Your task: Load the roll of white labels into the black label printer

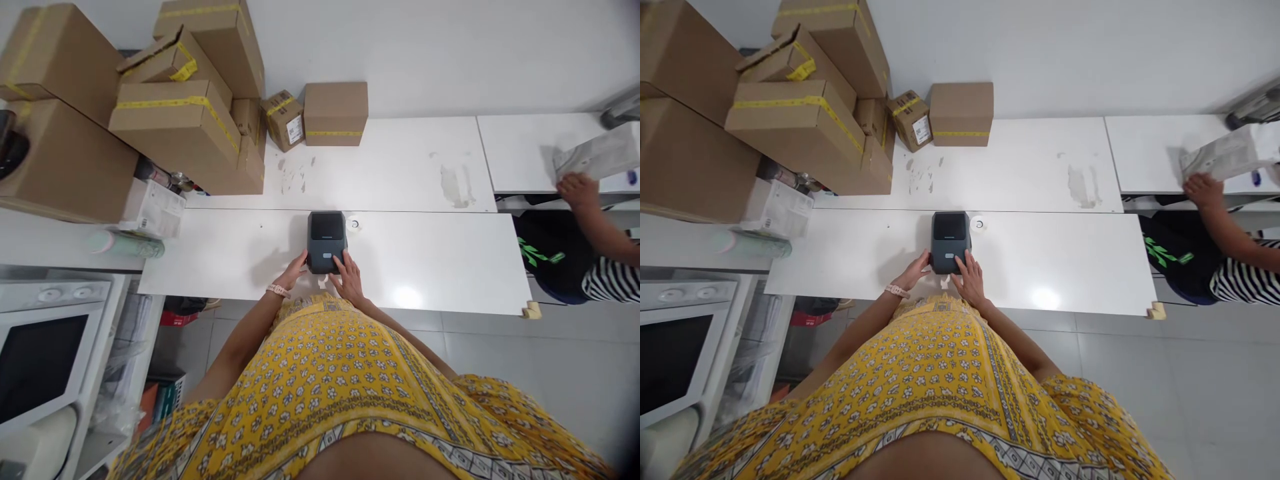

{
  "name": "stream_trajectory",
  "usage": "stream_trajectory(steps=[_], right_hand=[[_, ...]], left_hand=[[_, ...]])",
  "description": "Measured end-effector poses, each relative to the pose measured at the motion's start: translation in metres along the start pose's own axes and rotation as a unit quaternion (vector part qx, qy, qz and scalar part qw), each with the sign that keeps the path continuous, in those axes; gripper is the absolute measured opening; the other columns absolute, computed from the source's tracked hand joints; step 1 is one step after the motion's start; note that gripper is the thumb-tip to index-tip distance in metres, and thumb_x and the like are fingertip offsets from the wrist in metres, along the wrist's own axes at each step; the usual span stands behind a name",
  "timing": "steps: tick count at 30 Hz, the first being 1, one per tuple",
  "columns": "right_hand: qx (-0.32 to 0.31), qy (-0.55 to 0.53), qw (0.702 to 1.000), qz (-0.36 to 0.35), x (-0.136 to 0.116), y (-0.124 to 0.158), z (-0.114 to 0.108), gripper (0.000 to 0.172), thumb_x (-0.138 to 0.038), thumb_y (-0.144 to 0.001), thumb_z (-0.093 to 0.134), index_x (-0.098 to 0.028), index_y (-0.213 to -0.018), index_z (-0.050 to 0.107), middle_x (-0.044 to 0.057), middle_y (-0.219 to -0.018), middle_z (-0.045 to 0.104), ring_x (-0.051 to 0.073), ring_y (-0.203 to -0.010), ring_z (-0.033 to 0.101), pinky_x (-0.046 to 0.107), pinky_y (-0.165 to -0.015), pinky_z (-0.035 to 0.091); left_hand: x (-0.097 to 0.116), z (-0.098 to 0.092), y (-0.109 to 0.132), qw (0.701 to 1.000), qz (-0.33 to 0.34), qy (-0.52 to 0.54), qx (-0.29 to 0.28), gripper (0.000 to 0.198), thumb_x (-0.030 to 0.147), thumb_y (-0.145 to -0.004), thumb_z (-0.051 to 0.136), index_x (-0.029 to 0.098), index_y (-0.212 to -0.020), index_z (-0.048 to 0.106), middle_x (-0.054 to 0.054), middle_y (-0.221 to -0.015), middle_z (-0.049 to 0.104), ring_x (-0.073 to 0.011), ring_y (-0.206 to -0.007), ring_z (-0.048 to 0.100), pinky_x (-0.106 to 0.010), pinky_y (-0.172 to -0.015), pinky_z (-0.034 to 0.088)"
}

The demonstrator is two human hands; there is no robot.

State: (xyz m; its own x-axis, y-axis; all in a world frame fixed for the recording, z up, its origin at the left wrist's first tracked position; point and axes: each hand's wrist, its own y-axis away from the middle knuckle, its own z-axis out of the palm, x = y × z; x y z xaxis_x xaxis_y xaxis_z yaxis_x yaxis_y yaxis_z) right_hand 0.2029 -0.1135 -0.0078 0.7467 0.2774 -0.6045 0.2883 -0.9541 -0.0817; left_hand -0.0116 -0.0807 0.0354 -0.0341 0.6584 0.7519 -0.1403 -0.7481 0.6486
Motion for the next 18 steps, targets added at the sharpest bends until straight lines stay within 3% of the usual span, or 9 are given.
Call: stream_trajectory(steps=[3,6,9,12,15,18], right_hand=[[0.021,-0.107,0.993,0.053,-0.008,0.0,-0.006,0.06,-0.05,-0.098,0.038,-0.025,-0.152,0.031,0.009,-0.163,0.017,0.026,-0.148,0.023,0.048,-0.115,0.033],[0.052,-0.179,0.979,0.087,-0.019,-0.019,-0.025,0.055,-0.053,-0.099,0.036,-0.026,-0.146,0.041,0.01,-0.159,0.027,0.027,-0.145,0.029,0.049,-0.115,0.034],[0.099,-0.209,0.971,0.055,-0.03,-0.054,-0.051,0.053,-0.052,-0.1,0.031,-0.029,-0.146,0.041,0.008,-0.156,0.035,0.026,-0.144,0.031,0.051,-0.117,0.031],[0.136,-0.205,0.969,0.005,-0.037,-0.097,-0.07,0.054,-0.053,-0.101,0.027,-0.032,-0.151,0.03,0.006,-0.157,0.033,0.025,-0.146,0.028,0.054,-0.118,0.026],[0.163,-0.185,0.969,-0.023,-0.039,-0.141,-0.077,0.061,-0.057,-0.1,0.024,-0.031,-0.155,0.016,0.006,-0.161,0.023,0.026,-0.148,0.023,0.056,-0.118,0.025],[0.182,-0.183,0.965,-0.042,-0.035,-0.181,-0.079,0.068,-0.063,-0.098,0.02,-0.031,-0.156,0.004,0.006,-0.162,0.017,0.027,-0.148,0.022,0.056,-0.117,0.027]], left_hand=[[0.01,0.003,0.006,1.0,0.012,-0.005,0.02,0.063,0.067,-0.093,0.035,0.027,-0.137,0.055,-0.005,-0.156,0.035,-0.026,-0.147,0.024,-0.045,-0.113,0.03],[0.028,0.001,0.011,0.999,0.024,0.008,0.045,0.065,0.066,-0.094,0.032,0.022,-0.135,0.056,-0.009,-0.154,0.039,-0.0267,-0.146,0.029,-0.044,-0.113,0.031],[0.05,-0.005,0.008,0.995,0.07,0.046,0.055,0.073,0.068,-0.094,0.024,0.017,-0.134,0.057,-0.014,-0.147,0.048,-0.0282,-0.139,0.041,-0.044,-0.108,0.037],[0.064,-0.009,-0.008,0.988,0.128,0.036,0.073,0.072,0.067,-0.094,0.024,0.016,-0.134,0.056,-0.014,-0.139,0.057,-0.0266,-0.13,0.052,-0.042,-0.103,0.042],[0.058,-0.007,-0.031,0.98,0.12,-0.087,0.129,0.054,0.053,-0.095,0.041,0.017,-0.131,0.057,-0.011,-0.136,0.059,-0.0235,-0.124,0.056,-0.036,-0.101,0.043],[0.037,-0.001,-0.049,0.947,0.064,-0.28,0.143,0.042,0.036,-0.092,0.052,0.018,-0.129,0.058,-0.01,-0.138,0.058,-0.024,-0.125,0.055,-0.033,-0.102,0.04]])
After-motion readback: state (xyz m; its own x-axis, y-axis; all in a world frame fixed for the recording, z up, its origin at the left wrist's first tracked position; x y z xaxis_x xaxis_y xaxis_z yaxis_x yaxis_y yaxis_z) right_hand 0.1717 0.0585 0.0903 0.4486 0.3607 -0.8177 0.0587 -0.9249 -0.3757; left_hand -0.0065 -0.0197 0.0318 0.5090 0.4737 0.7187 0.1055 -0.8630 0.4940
